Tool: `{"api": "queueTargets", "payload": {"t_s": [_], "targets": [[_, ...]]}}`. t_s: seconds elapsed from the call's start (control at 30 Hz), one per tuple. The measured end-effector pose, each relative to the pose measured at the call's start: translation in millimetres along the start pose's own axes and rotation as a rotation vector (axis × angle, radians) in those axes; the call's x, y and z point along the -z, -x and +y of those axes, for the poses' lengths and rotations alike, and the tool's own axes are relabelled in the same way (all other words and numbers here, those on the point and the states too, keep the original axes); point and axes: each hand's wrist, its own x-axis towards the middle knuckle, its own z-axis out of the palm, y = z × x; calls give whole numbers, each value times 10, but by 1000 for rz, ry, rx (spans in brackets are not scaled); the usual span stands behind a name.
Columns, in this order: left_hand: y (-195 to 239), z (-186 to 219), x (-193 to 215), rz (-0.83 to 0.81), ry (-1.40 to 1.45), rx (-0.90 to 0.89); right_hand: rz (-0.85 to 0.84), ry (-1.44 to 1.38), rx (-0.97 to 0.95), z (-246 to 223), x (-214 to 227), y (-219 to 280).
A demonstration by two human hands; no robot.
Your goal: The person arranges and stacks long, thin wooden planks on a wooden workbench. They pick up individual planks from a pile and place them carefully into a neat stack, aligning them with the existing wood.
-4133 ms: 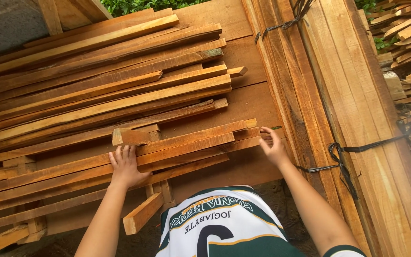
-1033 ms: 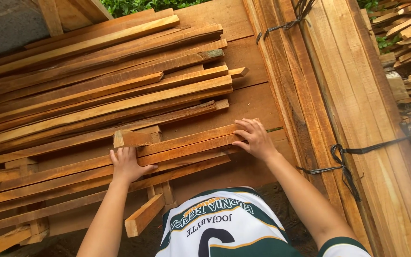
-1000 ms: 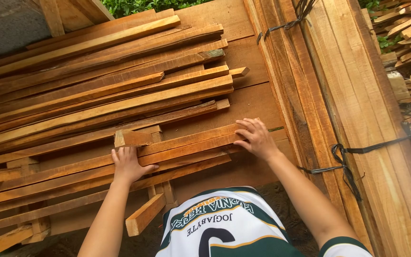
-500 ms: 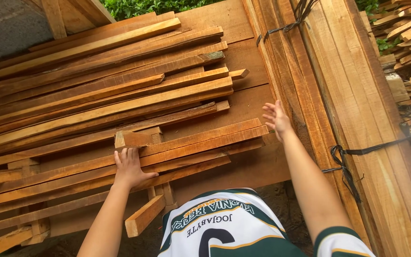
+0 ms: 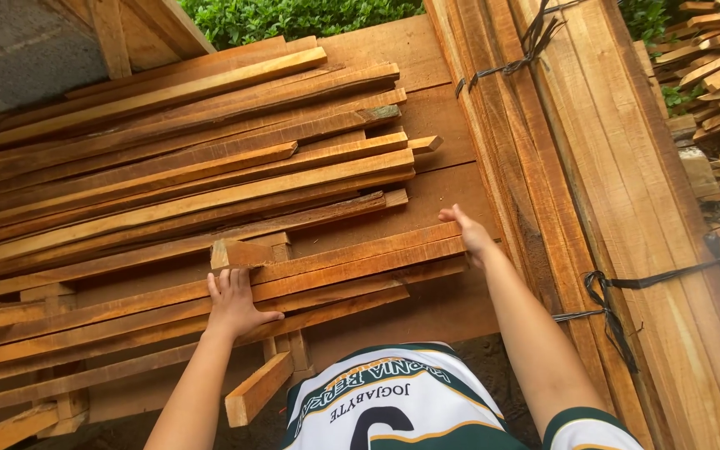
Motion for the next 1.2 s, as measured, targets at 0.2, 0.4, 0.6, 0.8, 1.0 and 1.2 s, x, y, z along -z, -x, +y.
{"api": "queueTargets", "payload": {"t_s": [0.2, 0.4, 0.6, 0.8, 1.0, 1.2], "targets": [[-14, -54, -61, 19, 59, -30, 522, 334, 226, 137, 77, 13], [30, -28, -31, 33, 62, -62, 523, 584, 926, 388, -516, 424], [105, -100, 38, 50, 160, -105, 248, 633, 1128, -122, -1694, 1201], [426, -910, 225, 144, 256, -101, -284, 780, 1007, -801, -3038, 1730], [719, -2407, 336, 170, 149, -19, -571, 1096, 795, -1029, -4575, 1772], [837, -3376, 276, 169, 97, -43, -521, 1596, 589, -662, -5654, 1470]]}}
